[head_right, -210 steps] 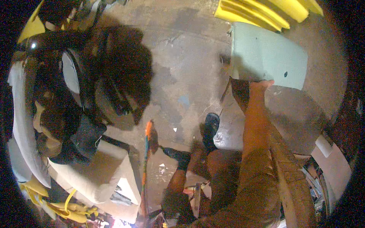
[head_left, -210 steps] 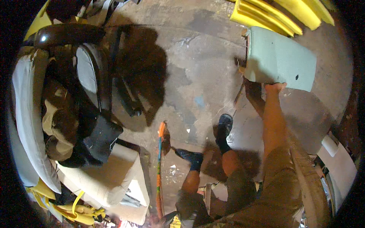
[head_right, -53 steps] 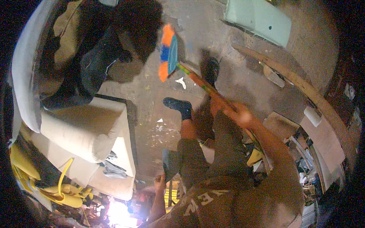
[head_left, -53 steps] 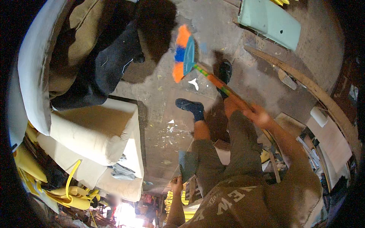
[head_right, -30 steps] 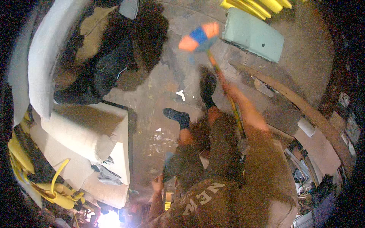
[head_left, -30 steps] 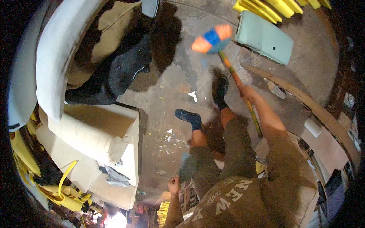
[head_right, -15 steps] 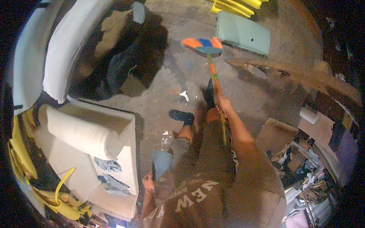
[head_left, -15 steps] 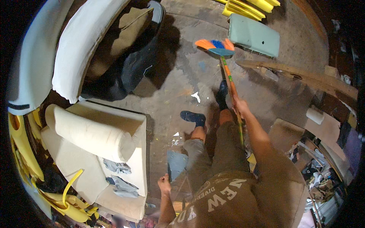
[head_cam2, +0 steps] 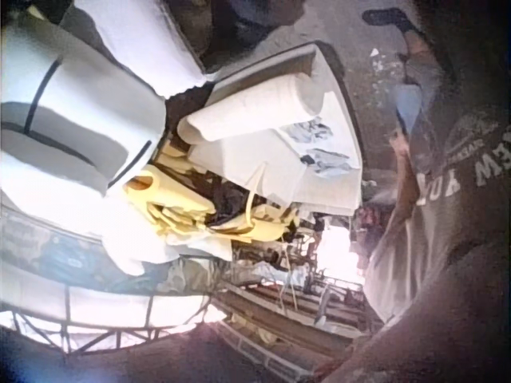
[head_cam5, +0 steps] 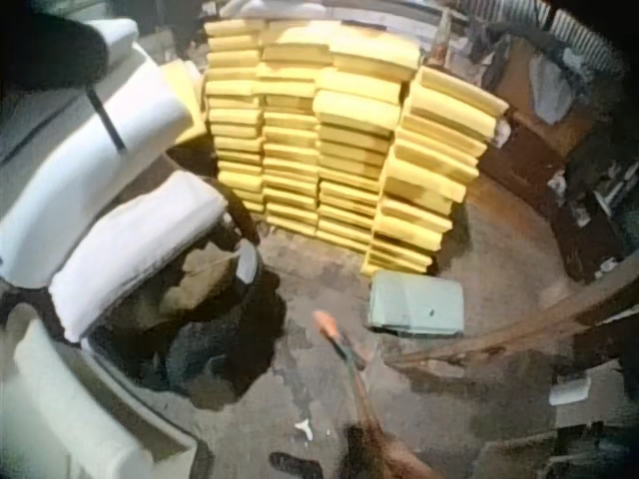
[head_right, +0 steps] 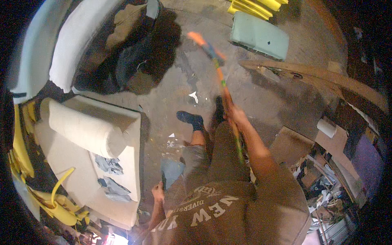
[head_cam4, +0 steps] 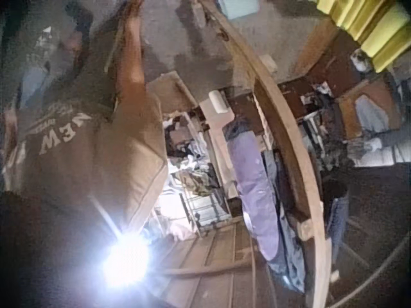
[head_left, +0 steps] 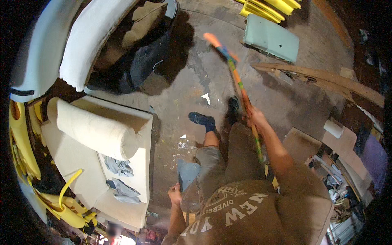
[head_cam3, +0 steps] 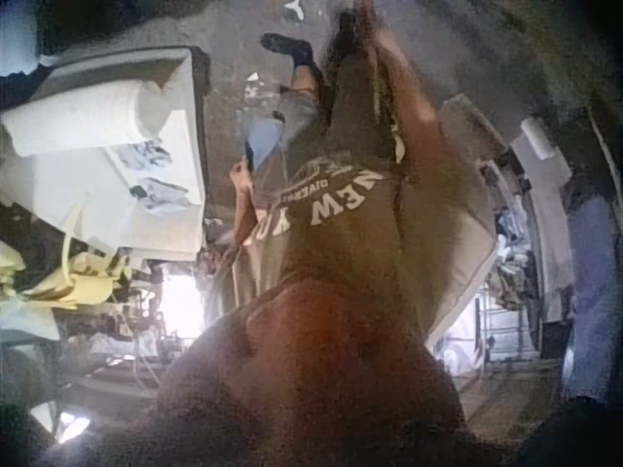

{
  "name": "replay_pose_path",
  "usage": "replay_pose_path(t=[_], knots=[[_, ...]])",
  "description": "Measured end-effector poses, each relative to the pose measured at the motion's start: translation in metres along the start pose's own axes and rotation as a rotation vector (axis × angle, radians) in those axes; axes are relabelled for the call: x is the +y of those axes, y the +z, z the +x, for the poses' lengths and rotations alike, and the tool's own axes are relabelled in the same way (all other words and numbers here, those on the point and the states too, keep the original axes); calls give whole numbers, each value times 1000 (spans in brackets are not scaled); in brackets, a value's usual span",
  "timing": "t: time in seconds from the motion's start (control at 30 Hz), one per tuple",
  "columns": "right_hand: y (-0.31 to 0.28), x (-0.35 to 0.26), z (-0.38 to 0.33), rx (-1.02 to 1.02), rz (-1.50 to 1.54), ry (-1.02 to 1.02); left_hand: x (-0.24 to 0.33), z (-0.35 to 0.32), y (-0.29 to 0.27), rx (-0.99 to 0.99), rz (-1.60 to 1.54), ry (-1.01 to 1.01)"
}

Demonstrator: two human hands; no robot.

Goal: The person sweeps debris on a cluttered floor using a broom and a dustpan. They move around the room, sweeping small pieces of trash and paper into a pile and then into the dustpan.

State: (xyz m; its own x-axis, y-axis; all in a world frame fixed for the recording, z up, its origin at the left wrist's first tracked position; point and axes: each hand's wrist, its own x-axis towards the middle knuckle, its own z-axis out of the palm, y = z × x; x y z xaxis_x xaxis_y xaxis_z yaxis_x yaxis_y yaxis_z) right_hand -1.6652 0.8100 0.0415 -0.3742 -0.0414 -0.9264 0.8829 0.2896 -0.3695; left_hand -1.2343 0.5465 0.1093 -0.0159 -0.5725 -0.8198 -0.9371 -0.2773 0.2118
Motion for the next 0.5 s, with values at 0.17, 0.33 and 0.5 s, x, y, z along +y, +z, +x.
replay_pose_path(t=[0.17, 0.33, 0.5], knots=[[25, 119, 150, -129, -57, 310, -10, -30, 26, 17, -48, 36], [46, 125, 38, -491, -208, 313, -26, -72, 43, 115, -189, -21], [-7, 34, -43, -321, -289, 249, -57, -106, 55, 161, -225, -83]])
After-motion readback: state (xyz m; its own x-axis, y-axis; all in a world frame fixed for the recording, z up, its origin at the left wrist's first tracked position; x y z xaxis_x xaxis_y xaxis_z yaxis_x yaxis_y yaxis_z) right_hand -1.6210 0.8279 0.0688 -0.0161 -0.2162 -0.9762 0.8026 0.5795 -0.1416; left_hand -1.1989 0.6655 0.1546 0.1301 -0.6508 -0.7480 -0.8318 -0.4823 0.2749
